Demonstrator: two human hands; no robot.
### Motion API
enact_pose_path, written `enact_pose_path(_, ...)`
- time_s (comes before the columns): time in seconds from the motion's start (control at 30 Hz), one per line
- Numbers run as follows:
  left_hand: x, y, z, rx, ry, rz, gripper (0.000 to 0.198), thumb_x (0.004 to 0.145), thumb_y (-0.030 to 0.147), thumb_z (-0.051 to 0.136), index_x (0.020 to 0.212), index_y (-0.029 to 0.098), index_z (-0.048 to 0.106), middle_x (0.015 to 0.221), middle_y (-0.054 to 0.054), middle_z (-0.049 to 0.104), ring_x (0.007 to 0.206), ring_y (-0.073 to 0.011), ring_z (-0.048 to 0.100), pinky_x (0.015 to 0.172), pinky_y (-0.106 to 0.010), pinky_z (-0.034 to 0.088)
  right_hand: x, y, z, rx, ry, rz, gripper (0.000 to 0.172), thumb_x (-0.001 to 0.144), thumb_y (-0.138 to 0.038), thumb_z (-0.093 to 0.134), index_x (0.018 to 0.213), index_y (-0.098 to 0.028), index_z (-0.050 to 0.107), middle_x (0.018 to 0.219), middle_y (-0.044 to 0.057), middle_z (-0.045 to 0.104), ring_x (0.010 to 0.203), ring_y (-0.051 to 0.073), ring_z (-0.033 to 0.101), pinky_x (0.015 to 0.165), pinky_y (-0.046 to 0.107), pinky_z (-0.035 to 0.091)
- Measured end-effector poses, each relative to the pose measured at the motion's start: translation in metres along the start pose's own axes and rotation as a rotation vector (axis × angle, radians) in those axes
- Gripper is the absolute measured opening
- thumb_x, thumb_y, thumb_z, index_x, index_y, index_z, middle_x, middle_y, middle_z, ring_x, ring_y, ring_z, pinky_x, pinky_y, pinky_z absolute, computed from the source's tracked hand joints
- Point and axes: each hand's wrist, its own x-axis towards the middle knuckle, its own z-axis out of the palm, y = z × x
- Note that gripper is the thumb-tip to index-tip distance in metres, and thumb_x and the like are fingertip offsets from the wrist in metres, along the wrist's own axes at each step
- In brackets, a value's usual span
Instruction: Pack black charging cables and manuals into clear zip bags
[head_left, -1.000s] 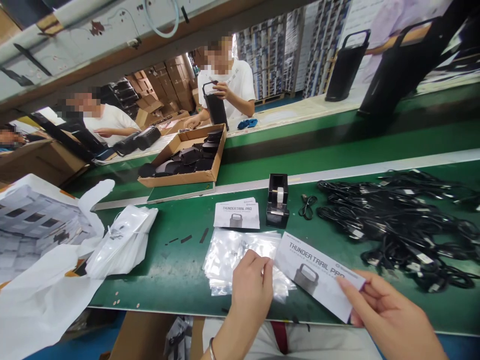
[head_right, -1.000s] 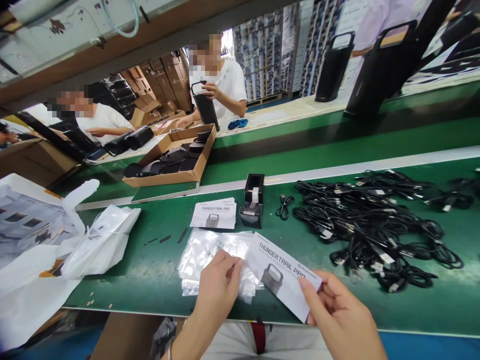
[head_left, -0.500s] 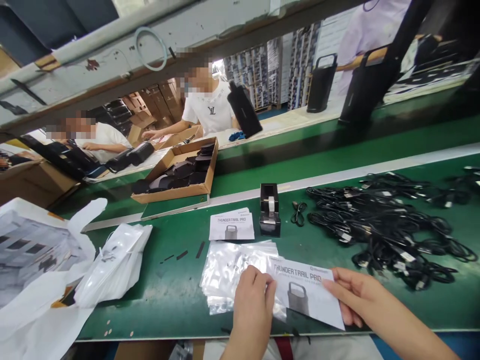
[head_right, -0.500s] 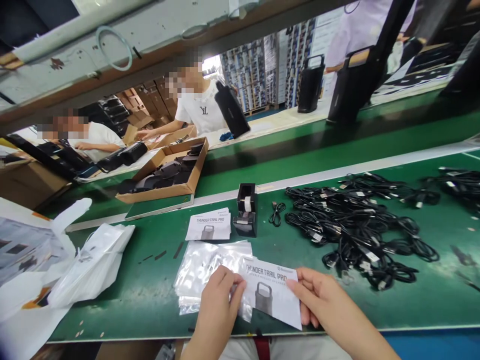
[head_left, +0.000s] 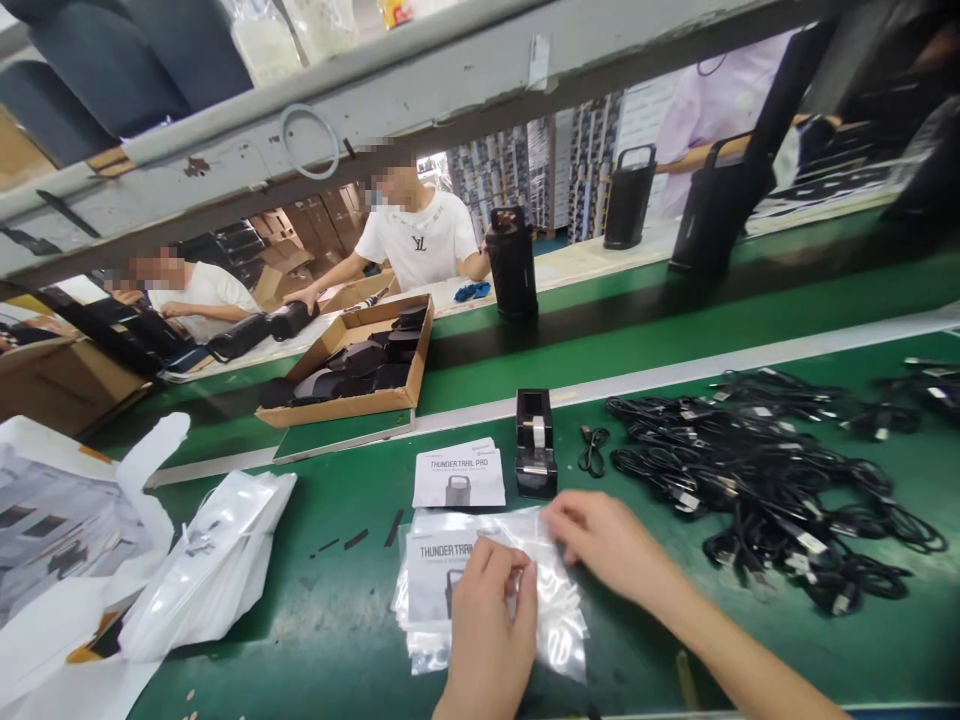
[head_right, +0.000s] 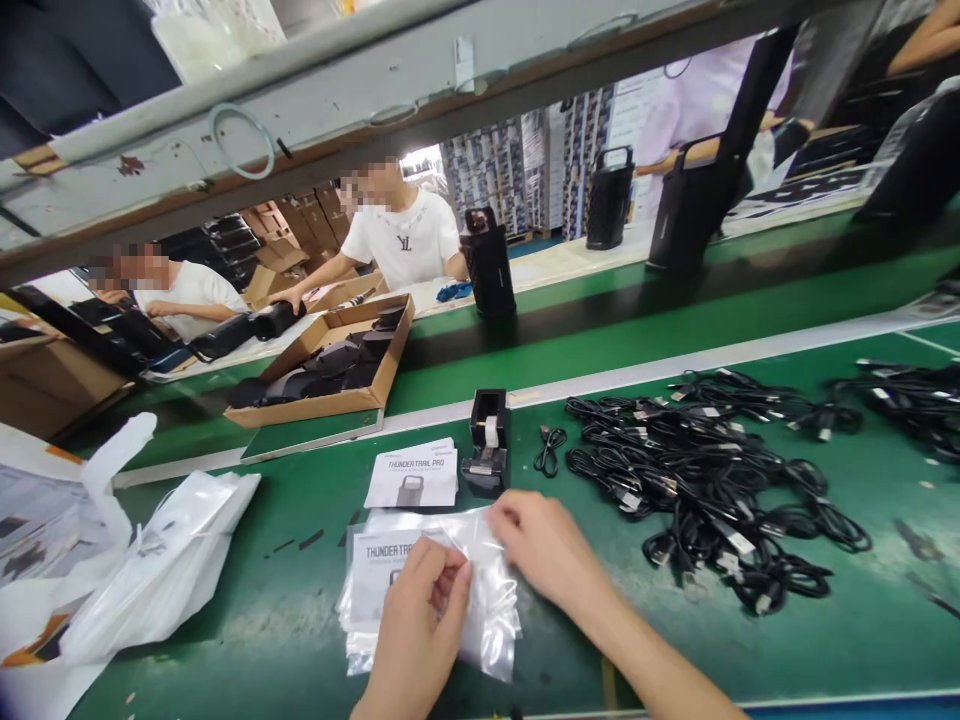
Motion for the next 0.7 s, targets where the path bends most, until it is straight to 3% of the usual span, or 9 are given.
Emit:
enact_pose_path(0.1, 0.002, -0.010, 0.007, 0.094, 0.001, 0.023, 0.016, 0.083, 0.017, 0.045, 0.071, 0.020, 0.056, 0.073, -0.003, 0.055, 0.066, -0.0170, 0.056, 0.060, -0.029, 0.043, 0.014, 0.005, -0.035, -0.306, 0.225, 0.058, 0.029, 0.083, -0.038, 0.052, 0.078, -0.012, 0.064, 0.090, 0.020, 0.064, 0.090, 0.035, 0.061, 0.070, 0.041, 0.044)
enact_pose_path(0.17, 0.003, -0.016, 0.013, 0.135, 0.005, 0.051, 0.017, 0.082, 0.017, 0.045, 0.069, 0.020, 0.056, 0.070, -0.003, 0.055, 0.066, -0.0187, 0.056, 0.061, -0.030, 0.042, 0.020, 0.007, -0.049, -0.457, 0.279, 0.066, 0.033, 0.081, -0.040, 0.055, 0.075, -0.009, 0.066, 0.091, 0.023, 0.063, 0.092, 0.039, 0.059, 0.073, 0.043, 0.043)
enact_pose_path(0.27, 0.004, -0.023, 0.022, 0.147, 0.003, 0.076, 0.018, 0.083, 0.018, 0.043, 0.069, 0.020, 0.055, 0.068, -0.003, 0.054, 0.064, -0.0189, 0.056, 0.060, -0.031, 0.042, 0.028, 0.009, -0.052, -0.598, 0.302, 0.079, 0.038, 0.085, -0.040, 0.050, 0.074, -0.008, 0.068, 0.087, 0.022, 0.064, 0.086, 0.035, 0.062, 0.069, 0.039, 0.044)
enact_pose_path(0.37, 0.004, -0.026, 0.024, 0.141, 0.003, 0.085, 0.018, 0.083, 0.020, 0.044, 0.068, 0.020, 0.054, 0.067, -0.002, 0.054, 0.064, -0.0190, 0.056, 0.060, -0.031, 0.042, 0.035, 0.009, -0.045, -0.660, 0.320, 0.108, 0.028, 0.085, -0.030, 0.051, 0.082, -0.008, 0.068, 0.092, 0.021, 0.064, 0.086, 0.031, 0.063, 0.065, 0.034, 0.044)
enact_pose_path(0.5, 0.004, -0.022, 0.015, 0.113, -0.013, 0.050, 0.017, 0.083, 0.022, 0.047, 0.068, 0.021, 0.055, 0.067, -0.001, 0.055, 0.063, -0.0183, 0.056, 0.060, -0.030, 0.042, 0.026, 0.018, -0.045, -0.606, 0.250, 0.073, 0.011, 0.079, -0.022, 0.058, 0.077, -0.015, 0.066, 0.087, 0.012, 0.067, 0.079, 0.025, 0.065, 0.063, 0.030, 0.044)
enact_pose_path(0.63, 0.004, -0.010, 0.001, 0.072, -0.083, 0.006, 0.016, 0.084, 0.021, 0.046, 0.072, 0.020, 0.057, 0.072, -0.002, 0.059, 0.067, -0.0177, 0.057, 0.061, -0.029, 0.044, -0.014, 0.036, -0.043, -0.443, 0.187, 0.042, 0.019, 0.087, -0.027, 0.044, 0.080, -0.019, 0.060, 0.071, 0.004, 0.067, 0.069, 0.019, 0.064, 0.063, 0.028, 0.044)
enact_pose_path(0.7, 0.004, -0.006, -0.003, 0.050, -0.109, -0.021, 0.016, 0.084, 0.019, 0.045, 0.074, 0.020, 0.057, 0.074, -0.003, 0.059, 0.068, -0.0174, 0.057, 0.062, -0.028, 0.044, -0.033, 0.044, -0.033, -0.096, 0.111, 0.021, 0.024, 0.088, -0.035, 0.040, 0.086, -0.020, 0.058, 0.066, 0.002, 0.067, 0.064, 0.016, 0.063, 0.061, 0.025, 0.046)
